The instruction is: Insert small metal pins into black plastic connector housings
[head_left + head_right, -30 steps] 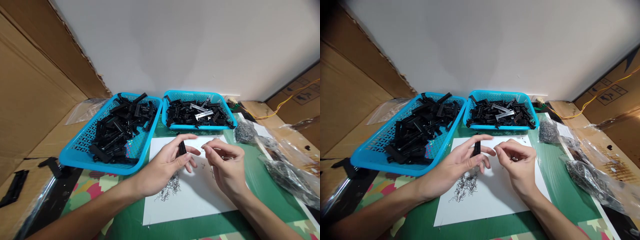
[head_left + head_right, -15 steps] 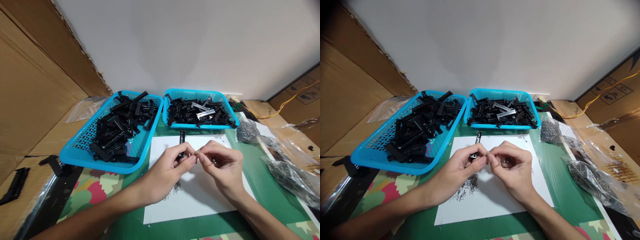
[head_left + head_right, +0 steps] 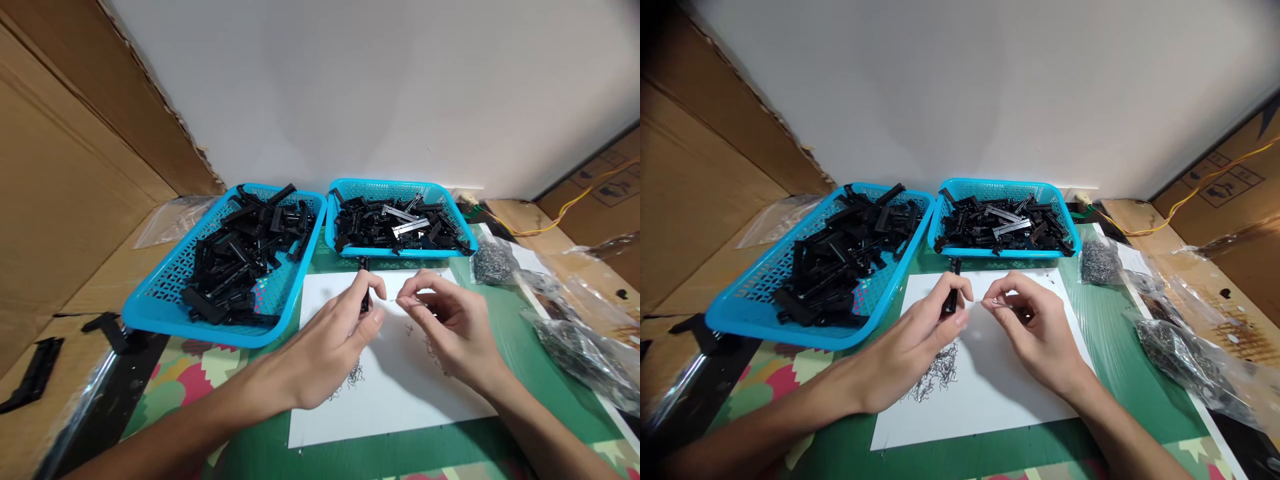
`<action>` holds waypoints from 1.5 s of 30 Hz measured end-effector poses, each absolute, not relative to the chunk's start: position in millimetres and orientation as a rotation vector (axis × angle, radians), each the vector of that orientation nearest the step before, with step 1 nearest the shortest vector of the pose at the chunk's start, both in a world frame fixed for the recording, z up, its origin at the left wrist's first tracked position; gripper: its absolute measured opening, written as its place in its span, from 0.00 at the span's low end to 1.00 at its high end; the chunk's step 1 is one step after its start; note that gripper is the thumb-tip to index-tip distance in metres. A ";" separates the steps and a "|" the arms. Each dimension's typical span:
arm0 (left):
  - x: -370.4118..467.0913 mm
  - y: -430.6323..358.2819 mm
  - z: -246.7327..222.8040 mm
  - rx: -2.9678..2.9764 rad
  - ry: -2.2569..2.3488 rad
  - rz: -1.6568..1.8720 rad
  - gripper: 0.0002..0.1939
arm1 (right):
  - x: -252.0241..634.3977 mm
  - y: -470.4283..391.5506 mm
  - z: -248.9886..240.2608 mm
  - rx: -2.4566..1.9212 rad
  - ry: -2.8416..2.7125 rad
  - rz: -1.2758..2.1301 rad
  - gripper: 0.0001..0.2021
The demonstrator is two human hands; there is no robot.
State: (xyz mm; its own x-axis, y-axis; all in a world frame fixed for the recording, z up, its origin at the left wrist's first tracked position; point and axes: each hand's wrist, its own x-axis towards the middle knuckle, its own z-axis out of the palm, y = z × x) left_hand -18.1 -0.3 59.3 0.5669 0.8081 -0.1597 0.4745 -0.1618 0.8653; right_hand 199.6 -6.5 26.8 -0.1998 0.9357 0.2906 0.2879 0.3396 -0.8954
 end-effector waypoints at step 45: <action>-21.3 -5.2 29.9 2.324 0.805 0.544 0.29 | 198.4 -16.0 17.8 -0.832 -2.080 0.458 0.06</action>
State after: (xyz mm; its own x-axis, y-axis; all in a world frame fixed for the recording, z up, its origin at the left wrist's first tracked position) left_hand -21.3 -5.2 29.9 0.7303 0.6604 0.1746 0.4087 -0.6271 0.6631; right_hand 198.4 -16.0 17.8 -0.4373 0.6994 0.5654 0.3971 0.7142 -0.5764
